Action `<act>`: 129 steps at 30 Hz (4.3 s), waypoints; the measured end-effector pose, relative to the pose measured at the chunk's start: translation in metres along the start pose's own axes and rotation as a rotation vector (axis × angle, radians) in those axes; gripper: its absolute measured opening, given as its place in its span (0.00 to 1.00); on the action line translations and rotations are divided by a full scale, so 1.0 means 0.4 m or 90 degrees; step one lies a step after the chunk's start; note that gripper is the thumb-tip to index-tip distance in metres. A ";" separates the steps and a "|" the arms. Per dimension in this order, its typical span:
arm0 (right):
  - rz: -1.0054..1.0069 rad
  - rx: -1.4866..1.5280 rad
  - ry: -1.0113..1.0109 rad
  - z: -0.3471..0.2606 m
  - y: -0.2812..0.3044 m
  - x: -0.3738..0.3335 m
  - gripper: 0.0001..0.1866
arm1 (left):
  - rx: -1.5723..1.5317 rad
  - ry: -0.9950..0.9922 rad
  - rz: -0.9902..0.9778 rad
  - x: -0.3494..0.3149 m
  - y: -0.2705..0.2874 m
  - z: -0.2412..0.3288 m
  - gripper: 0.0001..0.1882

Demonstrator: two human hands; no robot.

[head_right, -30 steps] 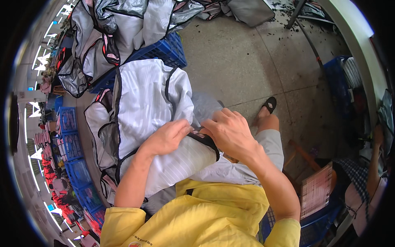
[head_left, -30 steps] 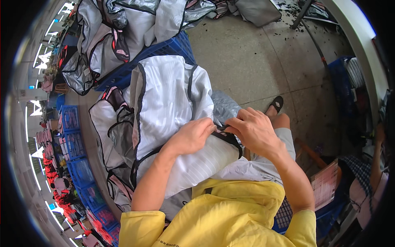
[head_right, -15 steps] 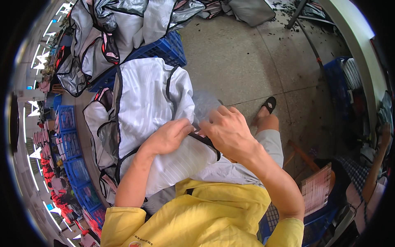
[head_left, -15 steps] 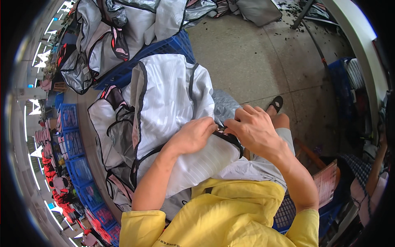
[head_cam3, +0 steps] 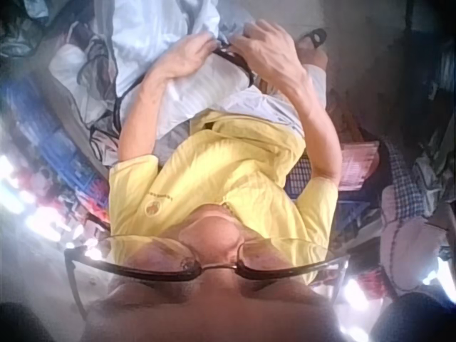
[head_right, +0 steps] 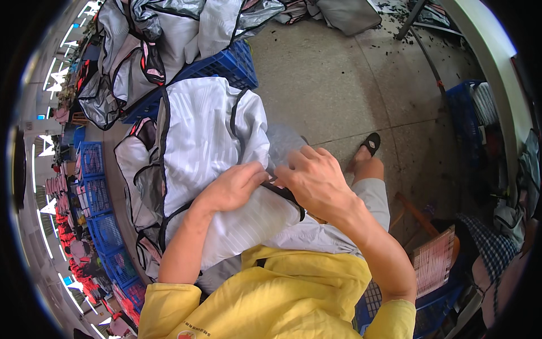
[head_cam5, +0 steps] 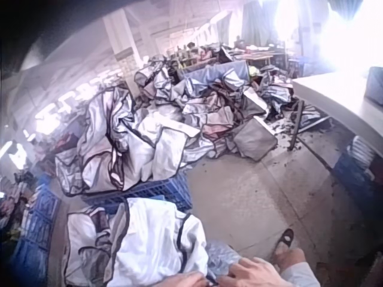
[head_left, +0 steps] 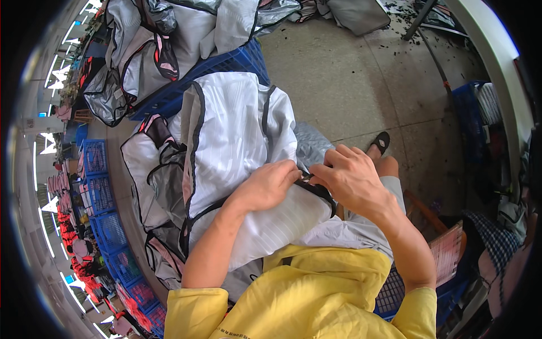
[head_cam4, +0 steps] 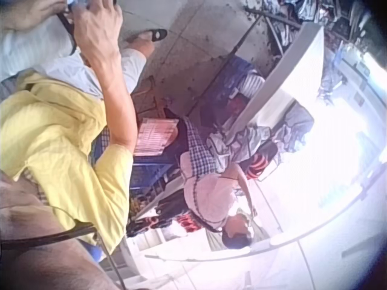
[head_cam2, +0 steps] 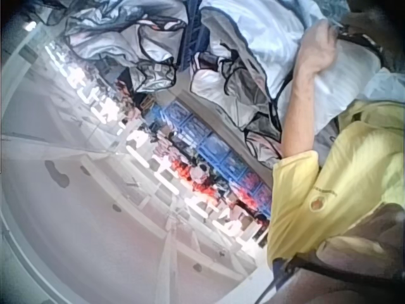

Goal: The person picks up fabric covers one at a time, turns them over by hand, and trims loose threads and labels using thread clippers.

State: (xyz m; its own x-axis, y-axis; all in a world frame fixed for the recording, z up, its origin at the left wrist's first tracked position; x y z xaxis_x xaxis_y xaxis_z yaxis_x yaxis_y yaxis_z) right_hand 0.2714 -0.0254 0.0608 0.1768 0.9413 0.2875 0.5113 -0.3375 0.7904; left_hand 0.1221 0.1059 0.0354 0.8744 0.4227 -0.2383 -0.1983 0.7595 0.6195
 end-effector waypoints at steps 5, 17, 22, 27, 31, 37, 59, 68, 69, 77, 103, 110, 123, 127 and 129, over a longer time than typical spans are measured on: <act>0.004 -0.010 0.007 -0.007 0.003 0.002 0.07 | -0.003 0.000 0.005 0.001 0.001 0.002 0.11; -0.074 0.333 -0.121 0.077 -0.095 -0.023 0.11 | -0.023 0.016 -0.022 0.010 -0.001 -0.009 0.11; -0.037 0.492 -0.409 0.112 -0.122 -0.069 0.11 | -0.036 0.010 -0.011 0.012 0.003 -0.007 0.12; 0.012 0.303 -0.295 0.082 -0.049 -0.063 0.09 | -0.034 0.016 -0.006 0.010 0.009 -0.002 0.13; 0.019 0.196 -0.218 0.058 -0.026 -0.062 0.08 | -0.043 0.004 0.004 0.008 0.004 -0.011 0.11; 0.053 0.249 -0.331 0.069 -0.033 -0.103 0.13 | -0.306 0.065 -0.105 -0.002 0.023 0.002 0.10; 0.251 -0.040 -0.216 -0.137 -0.005 -0.159 0.15 | -0.176 -0.091 0.143 -0.045 0.039 0.051 0.07; 0.261 -0.024 -0.210 -0.135 -0.008 -0.155 0.15 | -0.168 -0.062 0.119 -0.048 0.043 0.050 0.04; 0.262 -0.020 -0.208 -0.136 -0.008 -0.154 0.15 | -0.170 -0.064 0.133 -0.051 0.042 0.050 0.03; 0.264 -0.021 -0.205 -0.119 -0.019 -0.159 0.13 | -0.156 -0.049 0.149 -0.046 0.033 0.056 0.02; 0.301 0.213 -0.428 -0.063 -0.050 -0.236 0.14 | -0.321 0.121 0.279 -0.044 0.043 -0.003 0.18; 0.249 0.399 -0.548 -0.063 -0.087 -0.250 0.22 | -0.109 0.038 0.232 -0.046 0.035 0.047 0.13; 0.128 0.307 -0.239 -0.120 -0.161 -0.370 0.23 | 0.155 -0.195 0.277 -0.347 -0.036 0.056 0.09; 0.122 0.307 -0.204 -0.128 -0.178 -0.396 0.26 | 0.177 -0.216 0.308 -0.397 -0.065 0.048 0.09; 0.120 0.317 -0.194 -0.129 -0.179 -0.392 0.26 | 0.193 -0.231 0.320 -0.403 -0.066 0.046 0.10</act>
State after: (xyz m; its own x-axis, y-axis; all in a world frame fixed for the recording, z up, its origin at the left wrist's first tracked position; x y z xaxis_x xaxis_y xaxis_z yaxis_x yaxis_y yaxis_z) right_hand 0.1636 -0.1493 -0.0132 0.4974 0.8503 0.1717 0.7662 -0.5235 0.3728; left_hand -0.0057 0.0086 0.0710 0.8118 0.4550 0.3660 -0.5327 0.3204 0.7833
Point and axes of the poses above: each hand's wrist, its own x-axis towards the middle knuckle, its own y-axis out of the back of the hand, z = x × y, the point moved 4 cm from there along x, towards the middle knuckle, and after that the axes turned 12 degrees about z, right-handed, at the moved point
